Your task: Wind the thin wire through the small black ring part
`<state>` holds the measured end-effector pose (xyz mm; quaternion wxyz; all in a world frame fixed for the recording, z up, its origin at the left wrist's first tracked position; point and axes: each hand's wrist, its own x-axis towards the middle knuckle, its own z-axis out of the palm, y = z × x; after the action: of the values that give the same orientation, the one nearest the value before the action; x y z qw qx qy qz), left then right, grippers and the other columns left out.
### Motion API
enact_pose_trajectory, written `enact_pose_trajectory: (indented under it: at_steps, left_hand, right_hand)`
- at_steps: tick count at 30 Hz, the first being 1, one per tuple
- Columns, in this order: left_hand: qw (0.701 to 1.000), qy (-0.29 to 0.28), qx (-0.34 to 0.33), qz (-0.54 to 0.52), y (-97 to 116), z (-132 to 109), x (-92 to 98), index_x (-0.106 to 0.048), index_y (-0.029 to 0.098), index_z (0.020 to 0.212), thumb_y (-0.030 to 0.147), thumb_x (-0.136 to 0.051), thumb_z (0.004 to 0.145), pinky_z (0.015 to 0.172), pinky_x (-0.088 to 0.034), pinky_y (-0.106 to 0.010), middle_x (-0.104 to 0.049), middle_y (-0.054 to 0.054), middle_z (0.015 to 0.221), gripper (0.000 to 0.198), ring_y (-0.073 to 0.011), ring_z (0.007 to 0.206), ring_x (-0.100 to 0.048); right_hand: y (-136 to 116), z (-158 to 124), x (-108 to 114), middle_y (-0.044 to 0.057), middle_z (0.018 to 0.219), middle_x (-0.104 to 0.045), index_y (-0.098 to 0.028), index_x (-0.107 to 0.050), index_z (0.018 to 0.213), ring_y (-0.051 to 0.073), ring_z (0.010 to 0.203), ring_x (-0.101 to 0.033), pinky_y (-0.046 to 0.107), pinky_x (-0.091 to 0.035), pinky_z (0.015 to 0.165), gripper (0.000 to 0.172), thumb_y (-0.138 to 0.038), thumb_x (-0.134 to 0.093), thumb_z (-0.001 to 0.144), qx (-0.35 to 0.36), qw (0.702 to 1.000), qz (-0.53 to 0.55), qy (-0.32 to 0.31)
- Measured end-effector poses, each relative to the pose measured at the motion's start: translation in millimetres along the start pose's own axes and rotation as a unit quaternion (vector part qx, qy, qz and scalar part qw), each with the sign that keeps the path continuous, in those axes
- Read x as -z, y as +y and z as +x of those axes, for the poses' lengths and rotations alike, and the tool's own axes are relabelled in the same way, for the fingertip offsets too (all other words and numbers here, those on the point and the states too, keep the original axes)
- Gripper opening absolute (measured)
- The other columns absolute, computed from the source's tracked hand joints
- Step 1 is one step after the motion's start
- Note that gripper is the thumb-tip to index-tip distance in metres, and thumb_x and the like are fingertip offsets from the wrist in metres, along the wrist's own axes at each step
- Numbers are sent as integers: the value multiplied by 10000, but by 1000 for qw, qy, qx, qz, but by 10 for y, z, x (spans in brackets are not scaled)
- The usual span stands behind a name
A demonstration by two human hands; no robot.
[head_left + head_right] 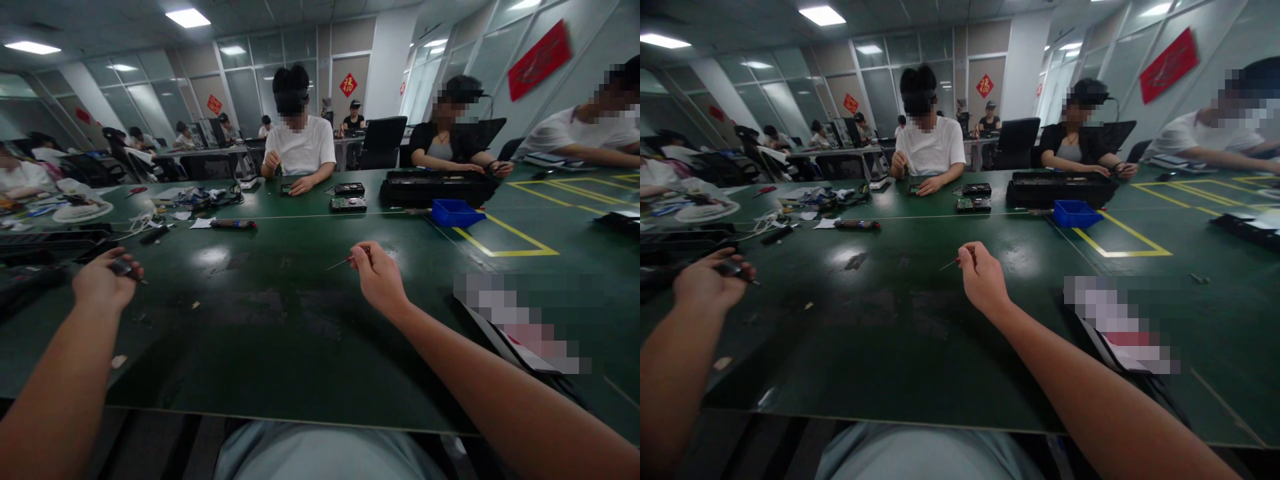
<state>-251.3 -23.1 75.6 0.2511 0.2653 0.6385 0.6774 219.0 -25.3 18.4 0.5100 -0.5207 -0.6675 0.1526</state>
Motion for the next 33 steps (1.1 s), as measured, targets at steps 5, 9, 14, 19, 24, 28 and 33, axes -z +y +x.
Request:
enact_pose_trajectory:
  at_steps: [5,9,14,19,24,28,33]
  left_hand:
    - [983,-139,55,-107,-15,-360,-721,-558,135,921,-6,-438,715,587,-422,-249,-513,-24,737,276,-138,615,-498]
    - [966,-219,57,-126,-3,-801,-1219,-584,117,921,8,-455,697,577,-436,-242,-535,-37,714,281,-140,612,-506]
    - [928,-350,48,-120,-69,-1371,-1627,-589,127,996,117,-492,720,575,-429,-271,-568,-48,715,293,-163,615,-533]
    - [883,-467,1,-39,-175,-1901,-1826,-576,169,1070,142,-472,740,638,-426,-311,-597,-38,760,347,-162,629,-543]
    - [831,-547,-85,64,-389,-2150,-1891,-582,193,1073,158,-471,773,732,-451,-348,-605,-39,799,322,-195,764,-567]
    - [776,-555,-223,200,-597,-2094,-1854,-576,225,1178,188,-525,797,848,-451,-409,-634,-54,936,387,-240,901,-593]
    - [738,-543,-273,293,-799,-1901,-1841,-532,184,1291,108,-572,781,986,-433,-470,-599,-142,1226,517,-315,1152,-558]
  right_hand:
    - [-8,-2,14,41,768,-679,-221,-598,940,202,720,-632,330,-437,672,286,-432,-410,991,-2,1000,-5,-4]
    - [-14,-4,15,49,788,-690,-223,-590,939,209,742,-642,338,-445,688,273,-426,-414,990,-2,1000,1,-5]
    - [-15,-5,11,49,785,-696,-223,-590,938,212,746,-650,342,-447,696,262,-420,-425,985,-4,1000,1,-2]
    - [-7,-4,9,46,787,-697,-226,-591,943,213,758,-660,343,-457,707,260,-423,-428,986,1,1000,6,3]
    - [-16,0,10,46,787,-695,-229,-588,933,214,750,-657,343,-452,696,246,-415,-435,985,-1,1000,-2,10]
    - [-21,-4,8,52,794,-694,-229,-591,940,225,762,-657,354,-454,703,254,-419,-428,984,-4,1000,-5,6]
    - [-8,-16,-4,69,872,-698,-217,-600,992,234,813,-657,365,-457,725,252,-416,-446,973,-14,1000,-16,-16]
